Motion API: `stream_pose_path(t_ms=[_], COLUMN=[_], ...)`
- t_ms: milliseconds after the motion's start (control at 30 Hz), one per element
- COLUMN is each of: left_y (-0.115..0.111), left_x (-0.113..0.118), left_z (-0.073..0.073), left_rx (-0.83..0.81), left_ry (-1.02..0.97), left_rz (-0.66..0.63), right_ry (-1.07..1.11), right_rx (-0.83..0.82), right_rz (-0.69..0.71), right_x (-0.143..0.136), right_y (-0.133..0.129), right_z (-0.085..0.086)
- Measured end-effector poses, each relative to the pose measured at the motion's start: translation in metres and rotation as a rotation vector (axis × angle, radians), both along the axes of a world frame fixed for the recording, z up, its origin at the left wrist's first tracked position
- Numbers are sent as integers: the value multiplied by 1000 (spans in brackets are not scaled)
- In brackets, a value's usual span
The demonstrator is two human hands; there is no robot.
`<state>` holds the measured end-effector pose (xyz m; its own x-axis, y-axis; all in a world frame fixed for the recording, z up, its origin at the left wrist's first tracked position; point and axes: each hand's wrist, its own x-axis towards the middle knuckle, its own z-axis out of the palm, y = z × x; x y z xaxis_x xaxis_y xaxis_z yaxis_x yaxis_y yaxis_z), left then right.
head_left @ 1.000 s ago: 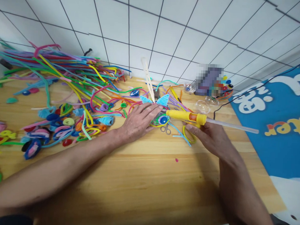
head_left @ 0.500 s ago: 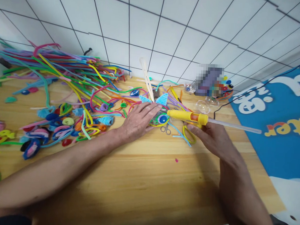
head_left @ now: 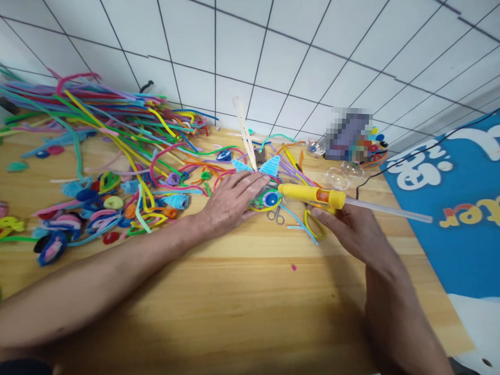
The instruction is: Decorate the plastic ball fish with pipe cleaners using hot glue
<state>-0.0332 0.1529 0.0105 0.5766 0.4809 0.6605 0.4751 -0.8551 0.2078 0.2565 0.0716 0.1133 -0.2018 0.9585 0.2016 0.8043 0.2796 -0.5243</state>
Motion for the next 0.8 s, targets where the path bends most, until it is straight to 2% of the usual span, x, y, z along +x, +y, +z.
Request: stream_pose_path(t_ms=[233, 533, 800], left_y=[1, 0, 1], left_x=[1, 0, -1], left_z=[-1, -1, -2], left_rx=[48, 55, 44], left_ry=[3, -1, 14], left_rz=[2, 2, 1], right_ry=[13, 34, 28], right_rx=[-27, -70, -32], right_rz=[0, -40, 6], right_x=[-2, 1, -4], right_y=[0, -2, 1], right_z=[0, 9, 8])
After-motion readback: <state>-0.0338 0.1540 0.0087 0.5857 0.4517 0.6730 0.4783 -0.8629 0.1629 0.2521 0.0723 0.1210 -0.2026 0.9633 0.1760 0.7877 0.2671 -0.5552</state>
